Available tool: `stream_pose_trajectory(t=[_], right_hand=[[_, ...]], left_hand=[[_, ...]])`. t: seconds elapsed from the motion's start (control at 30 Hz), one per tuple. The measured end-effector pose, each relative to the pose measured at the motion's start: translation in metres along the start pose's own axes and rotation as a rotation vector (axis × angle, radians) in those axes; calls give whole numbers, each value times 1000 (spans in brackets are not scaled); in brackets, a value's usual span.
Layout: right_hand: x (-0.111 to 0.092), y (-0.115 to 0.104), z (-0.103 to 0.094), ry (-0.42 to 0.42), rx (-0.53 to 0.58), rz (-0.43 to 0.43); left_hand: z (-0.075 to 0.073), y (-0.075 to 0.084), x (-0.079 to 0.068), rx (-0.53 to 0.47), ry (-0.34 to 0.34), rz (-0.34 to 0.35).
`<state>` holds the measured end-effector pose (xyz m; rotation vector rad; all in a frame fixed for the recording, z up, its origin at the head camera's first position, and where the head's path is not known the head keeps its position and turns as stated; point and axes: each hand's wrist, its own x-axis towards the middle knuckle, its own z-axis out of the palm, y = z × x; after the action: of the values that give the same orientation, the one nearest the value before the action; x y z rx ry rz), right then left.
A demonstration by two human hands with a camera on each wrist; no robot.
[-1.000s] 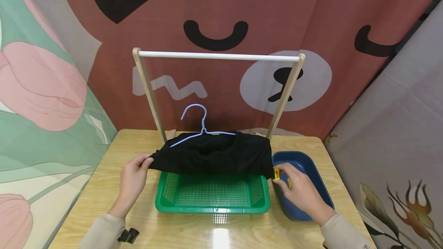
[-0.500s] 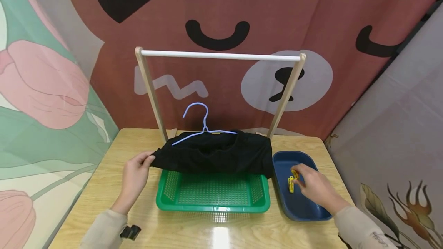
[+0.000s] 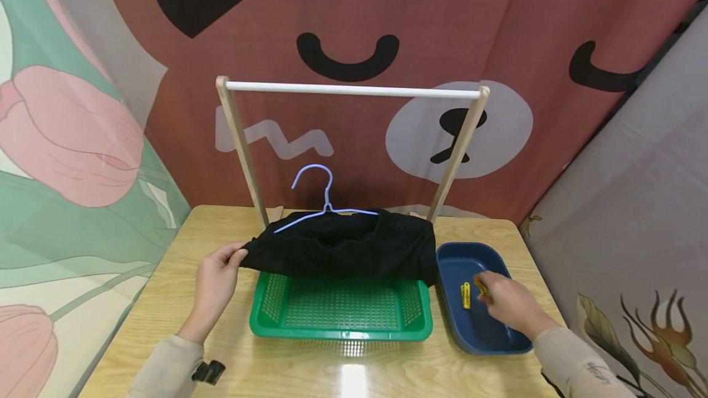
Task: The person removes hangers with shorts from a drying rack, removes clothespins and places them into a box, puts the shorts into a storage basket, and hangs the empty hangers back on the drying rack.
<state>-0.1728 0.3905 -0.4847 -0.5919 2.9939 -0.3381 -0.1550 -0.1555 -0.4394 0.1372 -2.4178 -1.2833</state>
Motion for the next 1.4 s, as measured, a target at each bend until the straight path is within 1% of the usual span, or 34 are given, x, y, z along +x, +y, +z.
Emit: stream_pose_trajectory(t=[0.07,0.27,0.37,0.57,0.87,1.13,1.3,1.4], right_hand=[[0,1,4,-4,-11,-14],[-3,4,12,-52,-4,6],[-4,7,15,-55,1,10],[-7,12,17,-39,-4,-1],[-8,11,17,-79,10,14],[-6,10,19,-48,-7,15],[0,4,15,11,7,24],[5,-2,11,50,35,40]], left_hand=[[0,0,0,2,3,4],[1,-1,0,0,17,20],[2,-2,0,6,22,23],[2,-1,0,9,23,18],[2,-2,-1,-4,20,22],[3,-3,0,3,24,18],[3,-3,0,10,27,16],[3,-3,0,11,30,17]])
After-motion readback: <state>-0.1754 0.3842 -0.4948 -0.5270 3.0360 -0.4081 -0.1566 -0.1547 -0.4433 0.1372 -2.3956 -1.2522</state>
